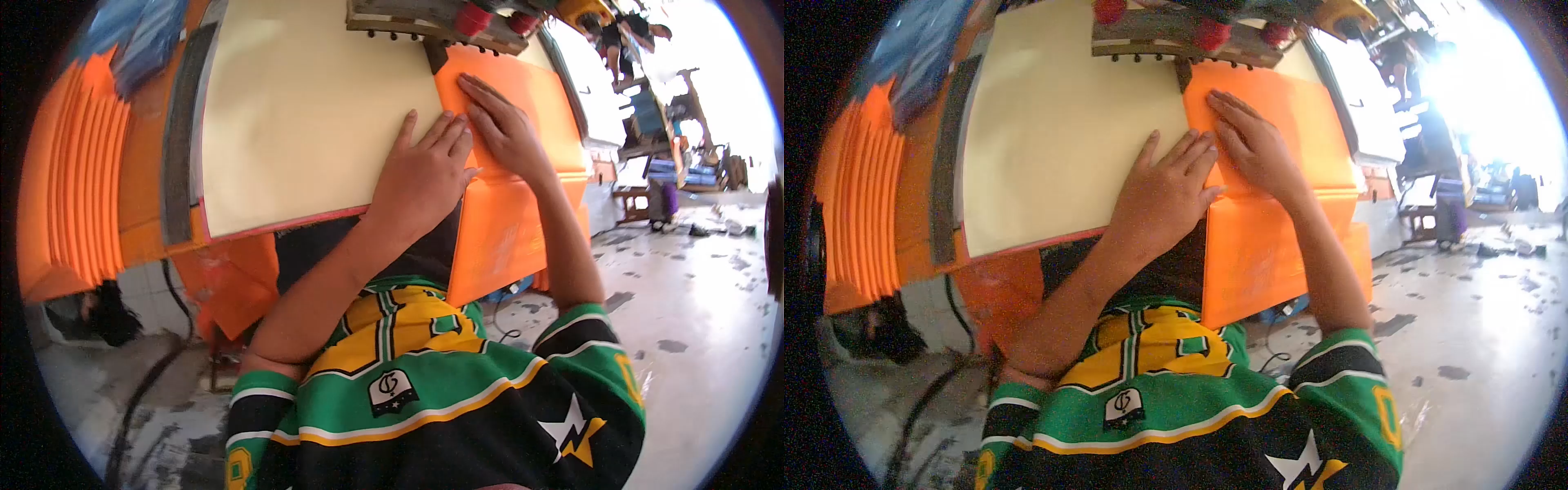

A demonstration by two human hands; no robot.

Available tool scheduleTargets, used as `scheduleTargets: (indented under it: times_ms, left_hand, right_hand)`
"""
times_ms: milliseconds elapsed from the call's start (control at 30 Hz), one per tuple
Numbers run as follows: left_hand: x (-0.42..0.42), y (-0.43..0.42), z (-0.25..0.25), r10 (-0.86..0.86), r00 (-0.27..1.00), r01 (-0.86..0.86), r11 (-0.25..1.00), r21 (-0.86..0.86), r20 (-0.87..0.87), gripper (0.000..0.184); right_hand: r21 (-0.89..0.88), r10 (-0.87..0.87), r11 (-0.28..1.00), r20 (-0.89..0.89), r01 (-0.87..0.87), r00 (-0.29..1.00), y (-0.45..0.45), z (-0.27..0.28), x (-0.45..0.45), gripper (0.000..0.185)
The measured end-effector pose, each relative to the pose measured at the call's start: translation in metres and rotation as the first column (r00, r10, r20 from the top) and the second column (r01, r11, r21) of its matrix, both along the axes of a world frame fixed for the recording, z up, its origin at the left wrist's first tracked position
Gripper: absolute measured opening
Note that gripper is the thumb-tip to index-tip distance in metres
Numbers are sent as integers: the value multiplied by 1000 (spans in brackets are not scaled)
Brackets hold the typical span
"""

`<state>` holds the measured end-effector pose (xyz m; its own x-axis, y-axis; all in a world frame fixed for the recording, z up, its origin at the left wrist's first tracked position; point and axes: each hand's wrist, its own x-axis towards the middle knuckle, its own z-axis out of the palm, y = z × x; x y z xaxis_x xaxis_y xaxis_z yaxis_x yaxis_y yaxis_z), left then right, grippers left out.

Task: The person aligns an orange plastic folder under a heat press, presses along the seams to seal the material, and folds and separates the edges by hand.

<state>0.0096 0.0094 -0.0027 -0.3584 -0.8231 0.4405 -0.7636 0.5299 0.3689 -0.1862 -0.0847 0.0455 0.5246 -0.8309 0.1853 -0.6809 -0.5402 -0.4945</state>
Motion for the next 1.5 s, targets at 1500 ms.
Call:
scheduleTargets:
  times_ms: [1500]
  left_hand:
    - [13, 13, 29, -143, 989, 144, 989, 30, -44, 36]
  right_hand:
    - [-304, 95, 951, 127, -52, 987, 33, -29, -17, 39]
